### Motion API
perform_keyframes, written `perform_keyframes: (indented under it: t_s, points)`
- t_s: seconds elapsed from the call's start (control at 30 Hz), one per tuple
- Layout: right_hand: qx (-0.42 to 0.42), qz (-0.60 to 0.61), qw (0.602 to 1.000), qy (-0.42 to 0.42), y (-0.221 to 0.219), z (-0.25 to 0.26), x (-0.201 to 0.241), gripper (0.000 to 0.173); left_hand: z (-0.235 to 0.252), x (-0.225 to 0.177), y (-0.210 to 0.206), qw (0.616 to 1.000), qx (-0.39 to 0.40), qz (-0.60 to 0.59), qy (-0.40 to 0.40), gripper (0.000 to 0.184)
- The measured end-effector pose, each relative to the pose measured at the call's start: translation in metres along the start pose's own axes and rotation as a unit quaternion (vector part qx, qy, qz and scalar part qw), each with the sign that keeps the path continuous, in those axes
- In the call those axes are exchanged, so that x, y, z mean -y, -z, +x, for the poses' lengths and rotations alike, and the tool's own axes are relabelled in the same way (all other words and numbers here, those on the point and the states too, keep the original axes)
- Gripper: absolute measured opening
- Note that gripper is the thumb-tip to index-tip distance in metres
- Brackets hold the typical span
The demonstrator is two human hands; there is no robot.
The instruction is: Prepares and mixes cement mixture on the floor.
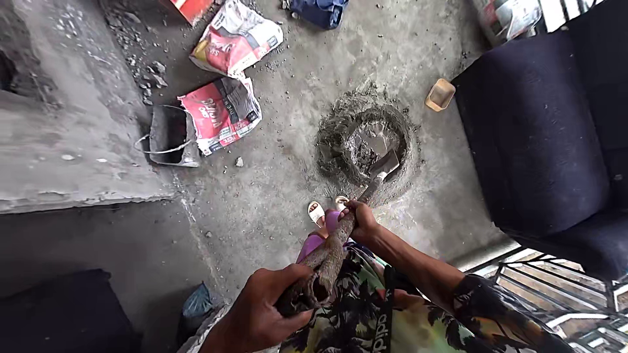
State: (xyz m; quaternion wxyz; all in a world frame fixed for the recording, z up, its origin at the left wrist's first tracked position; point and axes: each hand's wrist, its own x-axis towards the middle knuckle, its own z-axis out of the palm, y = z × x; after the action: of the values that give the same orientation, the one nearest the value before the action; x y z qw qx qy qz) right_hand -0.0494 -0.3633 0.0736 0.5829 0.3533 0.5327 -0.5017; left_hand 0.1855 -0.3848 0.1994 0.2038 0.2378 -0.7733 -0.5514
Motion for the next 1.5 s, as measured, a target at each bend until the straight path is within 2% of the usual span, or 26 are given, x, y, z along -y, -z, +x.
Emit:
perform_keyframes:
  t_s: [0.1,0.2,0.3,0.4,0.47,0.53,0.7,0.77,0.83,0.87,0.93,1.03,1.13,1.23,1.3,1.33,1.4,1.43,1.5]
  points:
    - [-0.008,0.037,0.999,-0.020,-0.013,-0.004,-0.002,0.018,0.023,0.001,0.023,0.996,0.070,0.017,-0.048,0.032]
    - [-0.011,0.056,0.998,-0.032,-0.023,-0.010,0.001,0.018,0.045,-0.005,0.035,0.991,0.115,0.012,-0.071,0.032]
    - [-0.019,0.060,0.997,-0.039,-0.039,-0.021,0.009,0.022,0.066,-0.010,0.051,0.989,0.128,0.004,-0.072,0.034]
    - [-0.035,0.068,0.996,-0.044,-0.061,-0.026,0.016,0.017,0.091,-0.009,0.074,0.990,0.136,-0.011,-0.043,0.035]
    - [-0.047,0.082,0.995,-0.042,-0.076,-0.020,0.017,0.015,0.109,0.001,0.093,0.986,0.163,-0.014,-0.040,0.036]
    - [-0.056,0.095,0.993,-0.035,-0.090,-0.013,0.012,0.016,0.126,0.012,0.114,0.976,0.206,-0.005,-0.069,0.036]
    - [-0.048,0.153,0.987,0.005,-0.125,0.006,-0.010,0.027,0.173,0.030,0.159,0.915,0.366,0.033,-0.167,0.031]
    - [-0.020,0.139,0.989,0.043,-0.128,0.046,-0.013,0.032,0.200,0.053,0.160,0.879,0.447,0.057,-0.156,0.034]
    - [0.019,0.147,0.986,0.081,-0.114,0.105,-0.022,0.039,0.215,0.095,0.150,0.850,0.500,0.077,-0.150,0.035]
    - [0.021,0.166,0.983,0.081,-0.113,0.121,-0.031,0.032,0.211,0.113,0.150,0.844,0.507,0.087,-0.153,0.033]
    - [0.034,0.213,0.974,0.067,-0.133,0.125,-0.045,0.023,0.196,0.128,0.175,0.852,0.485,0.094,-0.170,0.033]
    - [-0.002,0.163,0.983,0.080,-0.168,0.071,-0.093,0.032,0.145,0.113,0.233,0.872,0.451,0.022,-0.189,0.036]
    - [-0.019,0.263,0.963,0.055,-0.183,0.031,-0.136,0.032,0.113,0.093,0.268,0.869,0.416,-0.009,-0.267,0.028]
    - [0.083,0.375,0.921,0.058,-0.157,0.049,-0.160,0.039,0.105,0.107,0.286,0.892,0.311,0.004,-0.329,0.034]
    - [0.158,0.387,0.904,0.088,-0.141,0.069,-0.171,0.040,0.102,0.134,0.310,0.933,0.245,-0.043,-0.259,0.036]
    - [0.158,0.385,0.905,0.090,-0.138,0.073,-0.172,0.039,0.098,0.155,0.323,0.959,0.200,-0.083,-0.183,0.034]
    - [0.132,0.343,0.924,0.102,-0.137,0.078,-0.178,0.036,0.082,0.211,0.355,0.986,0.125,-0.104,0.029,0.034]
    - [0.145,0.302,0.936,0.110,-0.133,0.082,-0.183,0.030,0.071,0.247,0.371,0.982,0.095,-0.077,0.142,0.035]
    - [0.157,0.244,0.949,0.125,-0.129,0.089,-0.194,0.024,0.041,0.324,0.405,0.942,0.051,0.002,0.333,0.035]
